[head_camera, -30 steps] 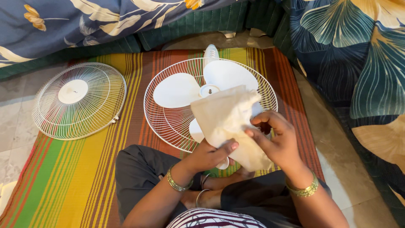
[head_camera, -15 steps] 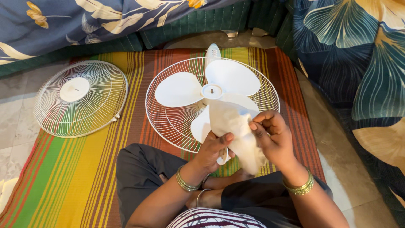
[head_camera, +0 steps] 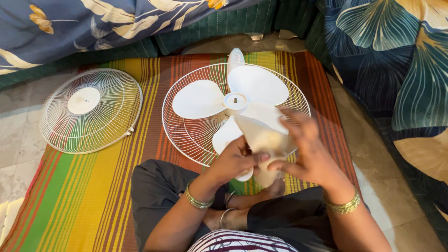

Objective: The person cleans the disassembled parts of a pedestal fan by hand with a cloth, wiping the blades, the center hub, and the rear cage.

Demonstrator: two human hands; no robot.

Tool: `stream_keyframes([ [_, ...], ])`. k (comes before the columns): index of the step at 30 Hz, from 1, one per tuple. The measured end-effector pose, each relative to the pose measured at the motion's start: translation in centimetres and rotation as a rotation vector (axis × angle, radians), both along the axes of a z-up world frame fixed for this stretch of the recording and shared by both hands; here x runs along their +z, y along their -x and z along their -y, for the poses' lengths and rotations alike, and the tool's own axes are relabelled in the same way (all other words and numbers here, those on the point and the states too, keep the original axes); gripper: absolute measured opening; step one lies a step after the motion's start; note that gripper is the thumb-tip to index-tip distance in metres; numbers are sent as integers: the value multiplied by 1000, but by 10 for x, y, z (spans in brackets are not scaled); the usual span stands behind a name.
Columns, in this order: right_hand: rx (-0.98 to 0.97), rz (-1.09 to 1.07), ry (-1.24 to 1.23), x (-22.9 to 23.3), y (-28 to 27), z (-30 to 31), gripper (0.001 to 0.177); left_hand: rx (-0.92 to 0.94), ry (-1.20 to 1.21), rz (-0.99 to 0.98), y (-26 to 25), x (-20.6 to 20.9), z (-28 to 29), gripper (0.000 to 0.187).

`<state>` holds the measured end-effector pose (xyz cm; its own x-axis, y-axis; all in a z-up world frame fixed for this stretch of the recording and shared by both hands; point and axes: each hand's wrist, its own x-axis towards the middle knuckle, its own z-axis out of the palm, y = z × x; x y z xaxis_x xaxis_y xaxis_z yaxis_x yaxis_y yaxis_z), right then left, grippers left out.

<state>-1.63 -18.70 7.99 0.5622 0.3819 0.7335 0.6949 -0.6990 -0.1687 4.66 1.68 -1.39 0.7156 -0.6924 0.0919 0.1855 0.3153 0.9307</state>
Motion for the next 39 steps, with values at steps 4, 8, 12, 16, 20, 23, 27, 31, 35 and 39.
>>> stream_keyframes([
  [4,98,-521,-12,-22,-6,1,66,-125,30,33,0,-4,-13,38],
  [8,45,-634,-137,-57,-14,6,17,143,88,140,-5,-3,-26,37],
  [12,-158,-596,-648,-73,-10,-12,14,395,141,155,0,-19,-43,37],
  [16,-270,-311,-915,-79,-3,-50,20,23,118,125,27,-49,-49,33],
  [20,-53,-295,-1020,-81,16,-103,26,109,184,222,59,-58,-39,55],
  [23,-248,95,-399,-77,31,-128,26,198,230,186,66,-56,-51,57],
  [27,207,-757,-1477,-117,37,-147,31,186,183,-47,73,-55,-73,53],
  [31,498,-920,-1669,-165,49,-149,26,201,206,-55,84,-55,-83,47],
  [35,466,-946,-1759,-161,64,-162,25,269,189,-21,98,-47,-93,44],
  [39,375,-720,-1509,-128,84,-176,52,389,208,87,107,-33,-98,41],
])
